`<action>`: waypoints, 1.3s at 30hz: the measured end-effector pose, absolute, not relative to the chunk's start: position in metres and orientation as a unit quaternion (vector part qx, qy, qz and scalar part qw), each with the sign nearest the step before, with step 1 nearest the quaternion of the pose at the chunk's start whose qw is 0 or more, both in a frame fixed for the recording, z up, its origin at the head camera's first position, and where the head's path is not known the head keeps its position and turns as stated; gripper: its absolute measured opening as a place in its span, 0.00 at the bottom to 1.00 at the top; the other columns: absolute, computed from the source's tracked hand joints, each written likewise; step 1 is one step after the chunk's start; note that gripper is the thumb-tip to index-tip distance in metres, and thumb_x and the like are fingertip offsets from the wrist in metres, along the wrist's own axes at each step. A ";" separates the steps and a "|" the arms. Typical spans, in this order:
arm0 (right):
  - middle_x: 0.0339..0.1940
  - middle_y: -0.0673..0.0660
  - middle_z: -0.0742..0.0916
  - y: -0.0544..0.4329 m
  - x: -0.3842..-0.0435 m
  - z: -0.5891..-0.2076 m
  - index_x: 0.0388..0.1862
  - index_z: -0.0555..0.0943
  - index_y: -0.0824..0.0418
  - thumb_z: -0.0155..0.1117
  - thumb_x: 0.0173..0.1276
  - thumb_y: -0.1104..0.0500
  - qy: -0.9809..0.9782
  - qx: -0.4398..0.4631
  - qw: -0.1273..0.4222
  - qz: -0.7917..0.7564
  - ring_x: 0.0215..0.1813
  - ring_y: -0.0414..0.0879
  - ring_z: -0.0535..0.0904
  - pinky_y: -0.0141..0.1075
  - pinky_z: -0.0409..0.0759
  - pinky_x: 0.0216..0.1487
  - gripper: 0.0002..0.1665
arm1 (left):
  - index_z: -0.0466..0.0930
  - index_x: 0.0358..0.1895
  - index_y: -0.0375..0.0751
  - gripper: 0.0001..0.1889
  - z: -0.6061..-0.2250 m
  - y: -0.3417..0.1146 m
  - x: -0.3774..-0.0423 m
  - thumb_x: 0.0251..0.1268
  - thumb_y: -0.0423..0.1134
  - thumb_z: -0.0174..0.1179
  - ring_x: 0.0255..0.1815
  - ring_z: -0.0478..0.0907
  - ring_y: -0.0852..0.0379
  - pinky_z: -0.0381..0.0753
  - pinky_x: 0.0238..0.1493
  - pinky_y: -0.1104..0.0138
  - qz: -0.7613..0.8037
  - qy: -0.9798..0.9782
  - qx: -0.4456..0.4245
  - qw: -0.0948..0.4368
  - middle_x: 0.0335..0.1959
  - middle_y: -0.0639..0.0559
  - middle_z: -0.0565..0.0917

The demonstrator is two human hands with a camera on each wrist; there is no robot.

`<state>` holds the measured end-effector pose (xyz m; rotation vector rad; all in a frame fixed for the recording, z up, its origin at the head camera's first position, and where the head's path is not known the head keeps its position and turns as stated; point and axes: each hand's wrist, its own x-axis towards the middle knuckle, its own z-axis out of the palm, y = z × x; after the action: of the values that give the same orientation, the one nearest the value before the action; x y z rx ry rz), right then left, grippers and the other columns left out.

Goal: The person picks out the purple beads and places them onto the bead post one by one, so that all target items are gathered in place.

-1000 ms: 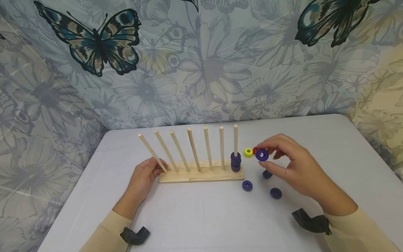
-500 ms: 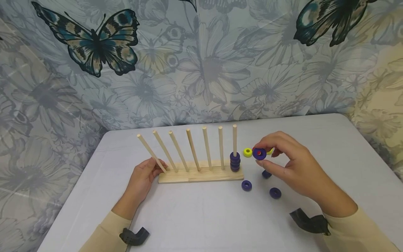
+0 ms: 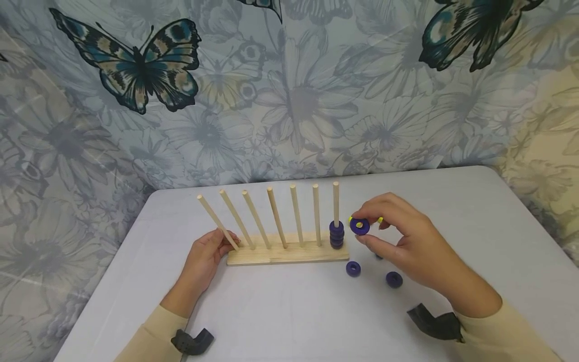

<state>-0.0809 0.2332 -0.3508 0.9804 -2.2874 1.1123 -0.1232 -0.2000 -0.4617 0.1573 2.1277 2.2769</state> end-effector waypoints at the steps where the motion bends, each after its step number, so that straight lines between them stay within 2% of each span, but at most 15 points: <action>1: 0.54 0.51 0.87 0.232 -0.081 -0.350 0.57 0.87 0.58 0.84 0.64 0.70 -0.820 0.354 0.203 0.400 0.53 0.41 0.80 0.27 0.78 0.49 0.24 | 0.83 0.52 0.18 0.23 -0.462 -0.200 -0.123 0.91 0.42 0.54 0.52 0.84 0.50 0.85 0.58 0.63 0.730 0.681 0.050 0.011 0.47 0.40 0.87; 3: 0.54 0.51 0.87 0.229 -0.081 -0.347 0.58 0.87 0.58 0.80 0.74 0.56 -0.821 0.354 0.201 0.399 0.53 0.40 0.80 0.27 0.78 0.50 0.17 | 0.83 0.52 0.18 0.23 -0.462 -0.200 -0.123 0.91 0.43 0.54 0.52 0.84 0.50 0.85 0.58 0.63 0.730 0.681 0.052 0.010 0.47 0.40 0.87; 4: 0.53 0.51 0.87 0.227 -0.081 -0.345 0.57 0.87 0.59 0.79 0.76 0.54 -0.823 0.354 0.201 0.396 0.53 0.40 0.81 0.27 0.78 0.50 0.17 | 0.83 0.52 0.18 0.23 -0.463 -0.200 -0.123 0.91 0.43 0.54 0.52 0.85 0.50 0.85 0.58 0.63 0.731 0.681 0.053 0.010 0.47 0.40 0.87; 6: 0.53 0.51 0.87 0.224 -0.083 -0.344 0.57 0.87 0.60 0.70 0.80 0.41 -0.818 0.360 0.217 0.393 0.52 0.40 0.80 0.26 0.78 0.50 0.25 | 0.83 0.52 0.18 0.23 -0.463 -0.200 -0.122 0.90 0.43 0.55 0.52 0.85 0.50 0.85 0.58 0.63 0.732 0.680 0.051 0.011 0.47 0.40 0.87; 8: 0.52 0.52 0.87 0.221 -0.085 -0.342 0.57 0.88 0.61 0.65 0.81 0.36 -0.812 0.366 0.234 0.390 0.51 0.40 0.80 0.25 0.77 0.49 0.30 | 0.83 0.52 0.19 0.23 -0.463 -0.200 -0.122 0.90 0.44 0.55 0.53 0.85 0.50 0.85 0.58 0.63 0.732 0.679 0.048 0.012 0.47 0.40 0.87; 15: 0.51 0.52 0.87 0.213 -0.092 -0.332 0.56 0.88 0.62 0.64 0.81 0.34 -0.807 0.364 0.264 0.382 0.49 0.40 0.79 0.24 0.77 0.46 0.32 | 0.84 0.52 0.20 0.23 -0.463 -0.200 -0.122 0.90 0.45 0.56 0.54 0.85 0.48 0.86 0.59 0.62 0.728 0.684 0.044 0.014 0.47 0.40 0.87; 31: 0.52 0.58 0.87 0.196 -0.112 -0.321 0.56 0.88 0.68 0.64 0.79 0.32 -0.793 0.352 0.296 0.401 0.54 0.43 0.79 0.24 0.78 0.51 0.39 | 0.85 0.51 0.21 0.23 -0.463 -0.201 -0.123 0.90 0.44 0.55 0.53 0.85 0.49 0.86 0.58 0.62 0.724 0.689 0.044 0.010 0.46 0.41 0.88; 39: 0.51 0.59 0.87 0.191 -0.120 -0.324 0.56 0.88 0.69 0.64 0.78 0.31 -0.785 0.353 0.306 0.406 0.52 0.42 0.80 0.22 0.78 0.51 0.41 | 0.85 0.51 0.22 0.22 -0.462 -0.201 -0.123 0.90 0.44 0.56 0.53 0.85 0.48 0.86 0.59 0.61 0.727 0.685 0.046 0.013 0.47 0.39 0.88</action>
<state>-0.1203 0.1914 -0.3240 0.9340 -2.0780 1.0744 -0.1231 -0.2007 -0.4617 0.1427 2.1340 2.2666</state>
